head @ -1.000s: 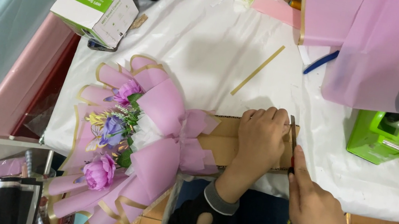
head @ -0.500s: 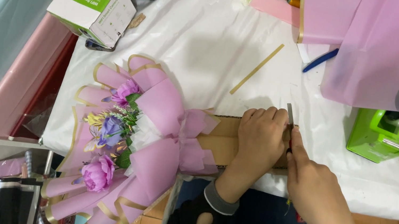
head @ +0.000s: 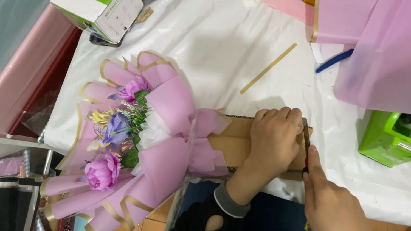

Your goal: The person trims and folds a cardboard base around the stem of a flower bouquet using a utility knife.

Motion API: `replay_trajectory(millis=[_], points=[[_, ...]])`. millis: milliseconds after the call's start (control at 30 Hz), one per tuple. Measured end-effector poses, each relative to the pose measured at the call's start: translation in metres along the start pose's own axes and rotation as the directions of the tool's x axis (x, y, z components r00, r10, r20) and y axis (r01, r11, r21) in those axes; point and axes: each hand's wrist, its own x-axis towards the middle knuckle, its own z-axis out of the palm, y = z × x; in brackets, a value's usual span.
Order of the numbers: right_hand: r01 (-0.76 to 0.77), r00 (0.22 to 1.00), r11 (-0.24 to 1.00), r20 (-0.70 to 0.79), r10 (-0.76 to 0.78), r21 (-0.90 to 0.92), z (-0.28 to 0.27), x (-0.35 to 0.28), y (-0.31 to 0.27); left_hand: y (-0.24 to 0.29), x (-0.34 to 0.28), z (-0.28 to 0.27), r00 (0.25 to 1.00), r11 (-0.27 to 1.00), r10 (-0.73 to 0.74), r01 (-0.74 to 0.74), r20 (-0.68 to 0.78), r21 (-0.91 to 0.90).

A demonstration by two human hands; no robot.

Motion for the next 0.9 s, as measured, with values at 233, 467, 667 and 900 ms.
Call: replay_trajectory(millis=[233, 467, 667, 900], points=[[0.163, 0.979, 0.984, -0.115, -0.171, -0.078, 0.01, 0.029, 0.006, 0.002, -0.002, -0.004, 0.998, 1.0, 0.022, -0.023, -0.055, -0.006], [0.128, 0.99, 0.988, -0.053, -0.133, -0.085, -0.003, 0.031, 0.003, 0.0, -0.001, 0.003, 0.999, 1.0, 0.013, -0.012, -0.049, 0.013], [0.042, 0.999, 0.993, -0.027, -0.045, -0.108, 0.0, 0.0, 0.003, -0.003, -0.001, 0.01, 1.0, 0.999, -0.018, 0.018, -0.001, 0.032], [0.175, 0.977, 0.974, -0.1, -0.19, -0.146, 0.015, 0.028, 0.017, -0.005, -0.003, 0.011, 1.0, 1.0, 0.002, -0.002, 0.001, -0.005]])
